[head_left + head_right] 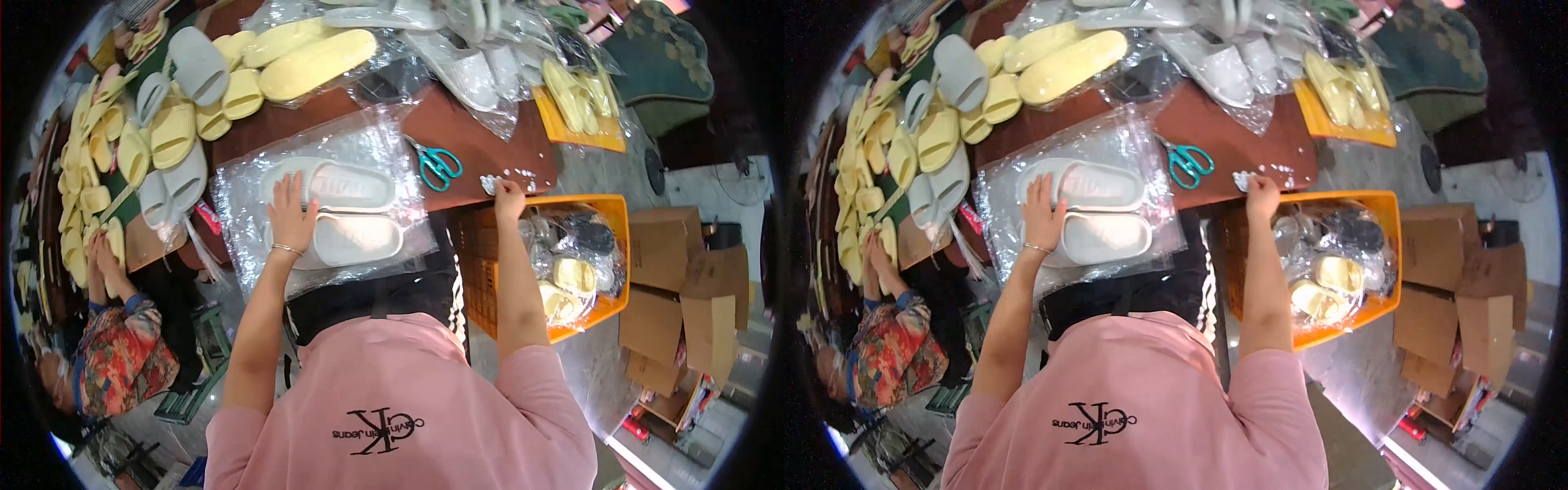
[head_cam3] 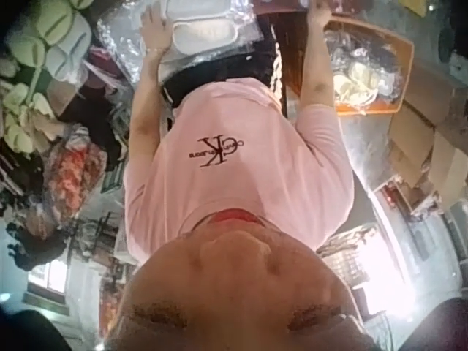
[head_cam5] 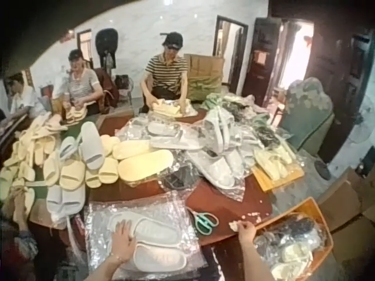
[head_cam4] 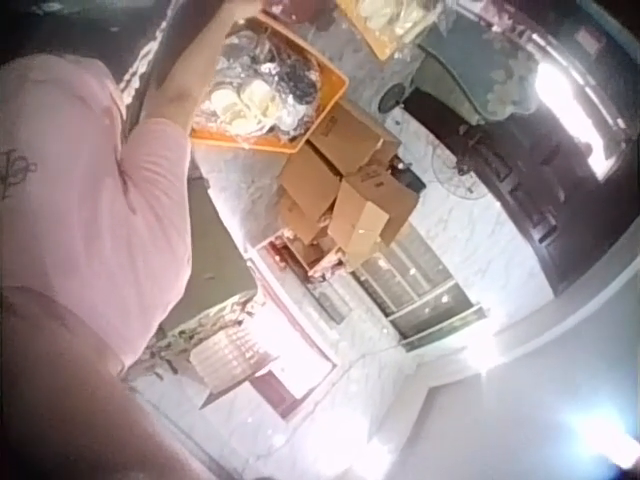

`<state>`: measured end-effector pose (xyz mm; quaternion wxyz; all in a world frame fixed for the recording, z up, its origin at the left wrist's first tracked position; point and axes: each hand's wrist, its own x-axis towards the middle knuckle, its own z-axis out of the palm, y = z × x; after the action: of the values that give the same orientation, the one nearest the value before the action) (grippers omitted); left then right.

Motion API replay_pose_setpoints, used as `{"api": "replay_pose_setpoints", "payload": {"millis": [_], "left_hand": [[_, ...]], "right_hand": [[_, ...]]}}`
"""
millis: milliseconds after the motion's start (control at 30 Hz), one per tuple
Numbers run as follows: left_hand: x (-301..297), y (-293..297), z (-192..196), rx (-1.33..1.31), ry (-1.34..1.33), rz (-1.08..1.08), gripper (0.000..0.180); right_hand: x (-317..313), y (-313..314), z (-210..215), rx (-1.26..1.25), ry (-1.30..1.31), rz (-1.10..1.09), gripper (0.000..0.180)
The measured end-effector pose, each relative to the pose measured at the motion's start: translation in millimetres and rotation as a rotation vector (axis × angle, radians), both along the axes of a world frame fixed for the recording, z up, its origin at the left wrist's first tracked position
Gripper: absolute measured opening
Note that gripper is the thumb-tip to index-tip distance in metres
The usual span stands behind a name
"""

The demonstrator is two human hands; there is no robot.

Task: The recorder is sorting various colored slippers and placing them into clear plastic bags for packaging.

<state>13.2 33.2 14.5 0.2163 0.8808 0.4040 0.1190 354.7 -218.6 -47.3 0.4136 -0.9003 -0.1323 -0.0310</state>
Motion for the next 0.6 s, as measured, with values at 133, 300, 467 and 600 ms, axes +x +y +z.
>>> {"api": "replay_pose_setpoints", "payload": {"millis": [133, 300, 467, 600], "left_hand": [[-11.7, 0.4, 30.0, 0.149, 0.201, 0.11, 0.056], [-30.4, 8.5, -15.2, -0.3, -0.112, 0.249, 0.055], [-24.8, 21.2, -21.8, -0.954, -0.632, 0.462, 0.058], [-29.0, 28.5, -17.7, -1.141, -0.724, 0.434, 0.036]], "right_hand": [[-3.2, 0.2, 4.7, -0.035, -0.022, -0.033, 0.019], [-66.1, 29.0, 24.8, 0.262, -0.32, 0.104, 0.013], [-165.9, 65.7, 42.1, 0.19, 0.321, 0.591, 0.022], [-169.3, 75.2, 15.5, 0.203, 0.322, 0.582, 0.027]]}}
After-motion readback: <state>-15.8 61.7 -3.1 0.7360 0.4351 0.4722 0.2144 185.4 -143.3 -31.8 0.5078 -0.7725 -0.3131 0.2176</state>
